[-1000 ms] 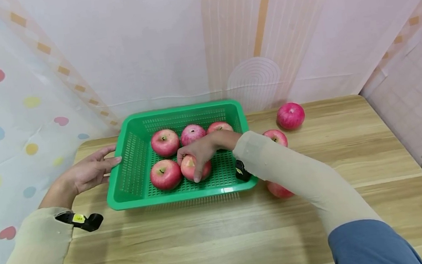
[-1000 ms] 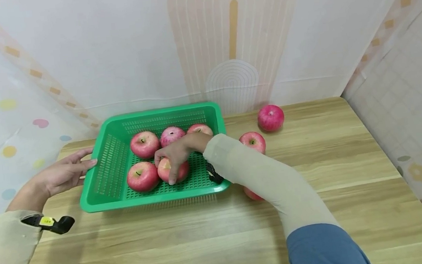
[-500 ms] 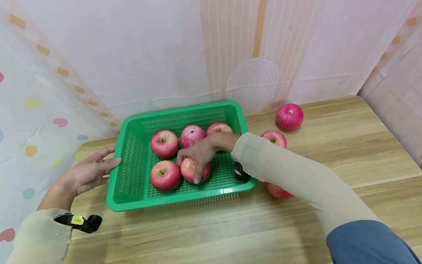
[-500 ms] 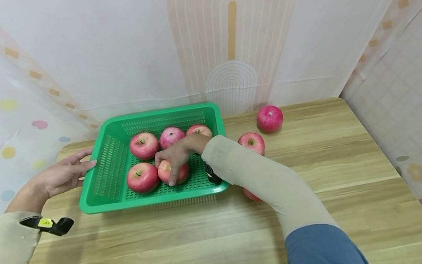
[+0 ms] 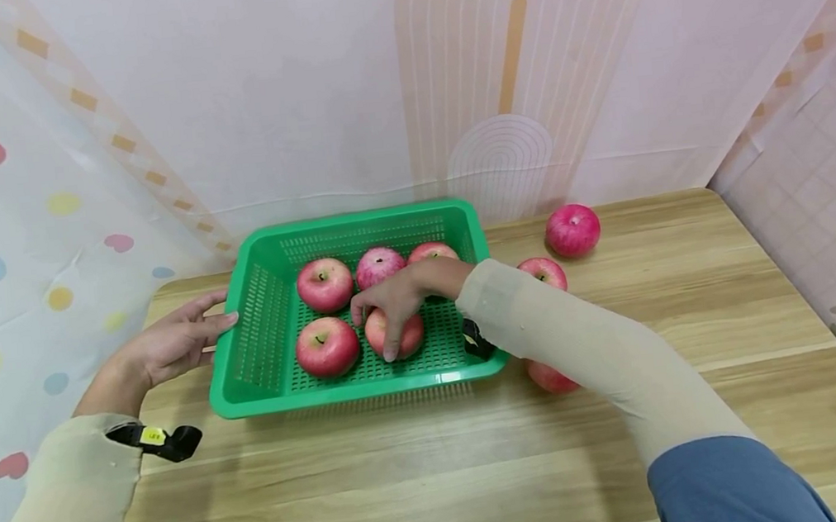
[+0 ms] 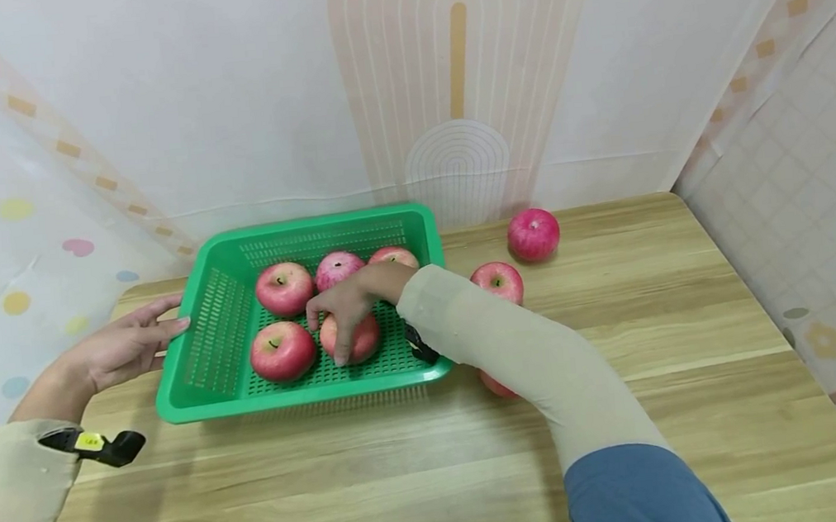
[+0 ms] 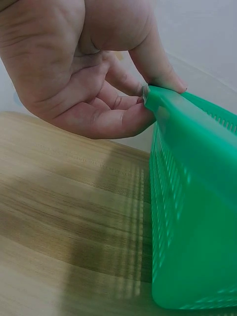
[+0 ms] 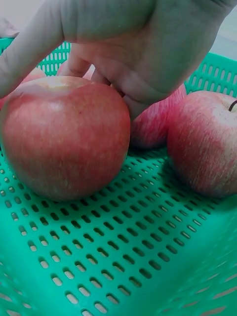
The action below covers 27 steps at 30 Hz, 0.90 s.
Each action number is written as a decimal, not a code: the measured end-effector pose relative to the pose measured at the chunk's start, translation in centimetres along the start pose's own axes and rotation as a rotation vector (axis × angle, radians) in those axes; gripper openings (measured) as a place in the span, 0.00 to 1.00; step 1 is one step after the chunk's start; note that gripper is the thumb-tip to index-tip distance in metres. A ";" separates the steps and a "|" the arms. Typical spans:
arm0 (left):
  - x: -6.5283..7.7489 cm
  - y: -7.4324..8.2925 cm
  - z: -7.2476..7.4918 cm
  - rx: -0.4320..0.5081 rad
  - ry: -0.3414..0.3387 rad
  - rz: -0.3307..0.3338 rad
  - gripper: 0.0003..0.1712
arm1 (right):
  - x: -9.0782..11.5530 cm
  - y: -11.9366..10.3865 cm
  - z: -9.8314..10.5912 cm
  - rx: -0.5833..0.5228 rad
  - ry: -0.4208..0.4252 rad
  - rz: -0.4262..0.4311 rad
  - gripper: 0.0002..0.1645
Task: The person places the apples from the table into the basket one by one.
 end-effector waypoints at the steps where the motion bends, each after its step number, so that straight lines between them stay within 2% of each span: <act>1: 0.0 0.0 0.0 0.001 -0.002 0.000 0.20 | 0.1 0.0 0.0 -0.003 -0.002 -0.003 0.45; 6: 0.0 -0.1 0.1 -0.003 0.004 0.000 0.19 | 0.4 0.0 0.3 -0.020 -0.016 -0.003 0.49; 15: 0.0 0.0 0.1 0.005 0.005 0.002 0.19 | 1.6 -0.1 1.2 -0.036 0.006 -0.016 0.43; 21: -0.1 0.0 0.3 0.004 0.009 0.003 0.19 | 2.9 -0.4 2.3 0.001 0.064 -0.020 0.41; 27: 0.0 0.0 0.5 -0.011 0.026 0.012 0.19 | 4.0 -1.0 3.3 0.026 0.118 0.016 0.39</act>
Point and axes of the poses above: each hand's wrist, its own x-axis away from the middle knuckle, its own z-axis out of the back of the hand, y = z × x, the point moved 4 cm from there along -x, towards the middle knuckle, and after that the axes turned 6 degrees about x, right-handed, at the moved point
